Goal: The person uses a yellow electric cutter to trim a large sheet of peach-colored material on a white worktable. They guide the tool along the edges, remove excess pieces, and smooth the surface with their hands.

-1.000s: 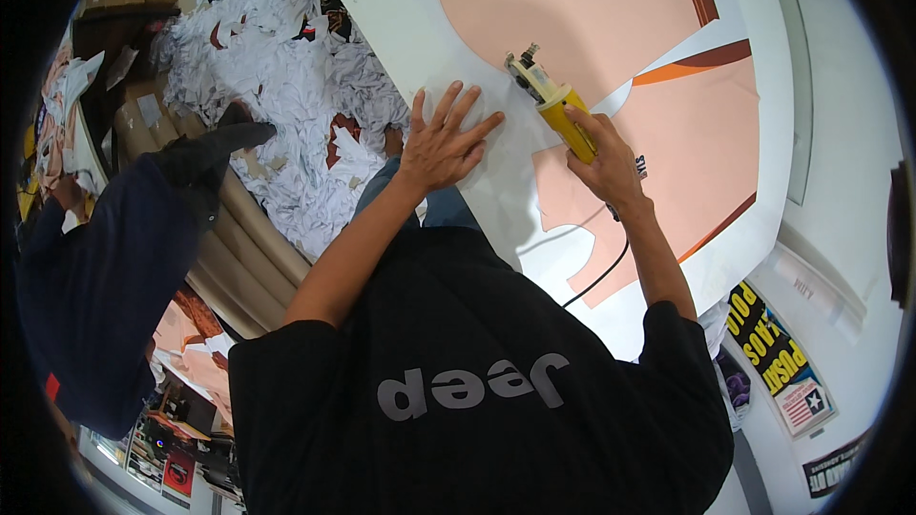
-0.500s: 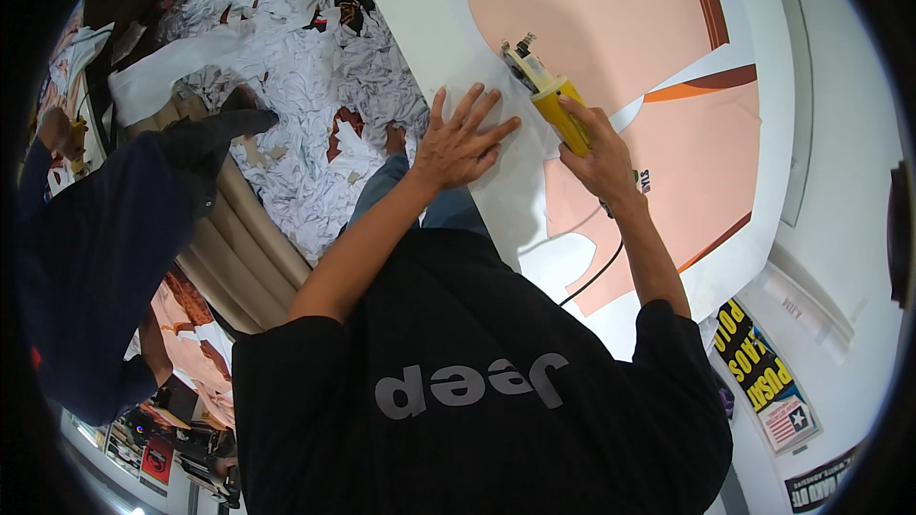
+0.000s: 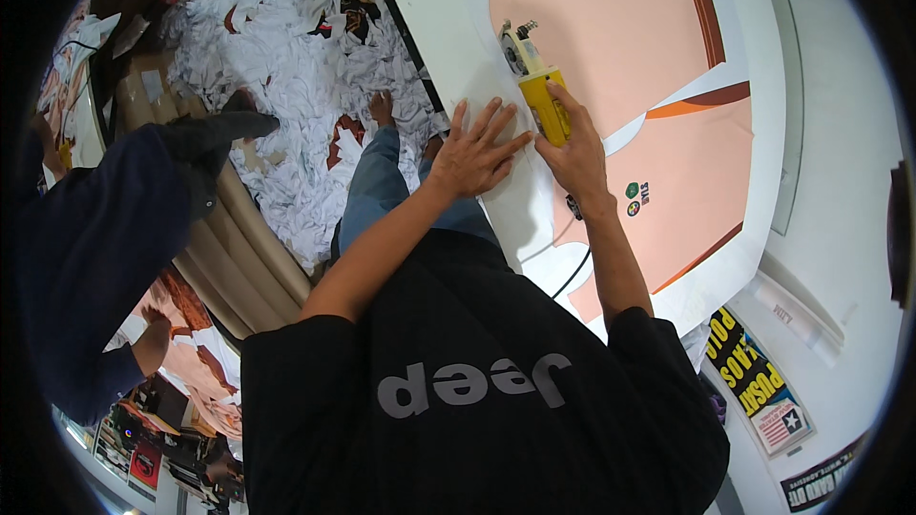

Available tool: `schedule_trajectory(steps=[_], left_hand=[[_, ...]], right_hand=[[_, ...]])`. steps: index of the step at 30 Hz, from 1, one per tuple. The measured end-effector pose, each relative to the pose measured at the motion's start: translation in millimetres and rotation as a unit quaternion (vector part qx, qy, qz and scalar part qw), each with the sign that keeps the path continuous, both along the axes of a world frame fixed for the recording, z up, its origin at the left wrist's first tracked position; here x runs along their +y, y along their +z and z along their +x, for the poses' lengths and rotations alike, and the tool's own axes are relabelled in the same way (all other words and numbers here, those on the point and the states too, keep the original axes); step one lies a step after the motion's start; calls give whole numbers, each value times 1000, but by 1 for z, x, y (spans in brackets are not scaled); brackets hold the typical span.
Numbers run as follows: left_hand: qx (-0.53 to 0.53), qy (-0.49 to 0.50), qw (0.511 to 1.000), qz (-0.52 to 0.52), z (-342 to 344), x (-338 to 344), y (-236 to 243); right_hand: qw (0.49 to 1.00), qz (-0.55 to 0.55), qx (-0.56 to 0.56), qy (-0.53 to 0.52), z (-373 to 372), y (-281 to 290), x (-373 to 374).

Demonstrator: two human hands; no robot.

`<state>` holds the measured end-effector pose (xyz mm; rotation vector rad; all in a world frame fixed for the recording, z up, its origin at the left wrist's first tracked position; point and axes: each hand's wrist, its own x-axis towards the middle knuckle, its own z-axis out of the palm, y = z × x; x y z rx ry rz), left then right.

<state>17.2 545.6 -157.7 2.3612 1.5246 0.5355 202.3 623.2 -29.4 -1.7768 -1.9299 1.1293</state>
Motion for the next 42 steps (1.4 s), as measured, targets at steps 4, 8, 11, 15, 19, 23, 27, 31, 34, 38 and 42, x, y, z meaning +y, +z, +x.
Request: schedule_trajectory(steps=[4, 8, 11, 15, 19, 23, 27, 31, 34, 38, 42], left_hand=[[15, -14, 1000, -13, -1, -1, -2], [44, -39, 998, -25, -2, -1, 0], [59, -51, 997, -6, -3, 2, 4], [124, -123, 982, -68, -11, 9, 6], [96, -154, 983, -34, -23, 22, 1], [94, -205, 974, -26, -35, 34, -4], [90, -231, 969, 12, -53, 46, -6], [119, -307, 943, -52, -67, 64, -7], [95, -335, 936, -59, -70, 79, -7], [79, -345, 934, -39, -72, 96, -8], [54, -363, 930, -16, -76, 109, -8]], right_hand=[[1000, 13, -4, -16, -18, 0, 5], [999, 31, -19, -39, -39, -3, 12], [997, 34, -24, -67, -56, -7, 16], [994, 10, -37, -105, -79, -10, 27], [986, -11, -57, -154, -103, -12, 41], [979, -2, -60, -197, -127, -14, 56], [974, -9, -40, -224, -143, -12, 73], [966, -10, -29, -258, -157, -12, 92], [959, -30, -38, -278, -159, -18, 114], [957, -12, -67, -282, -158, -29, 138], [958, 11, -59, -279, -155, -35, 160]])
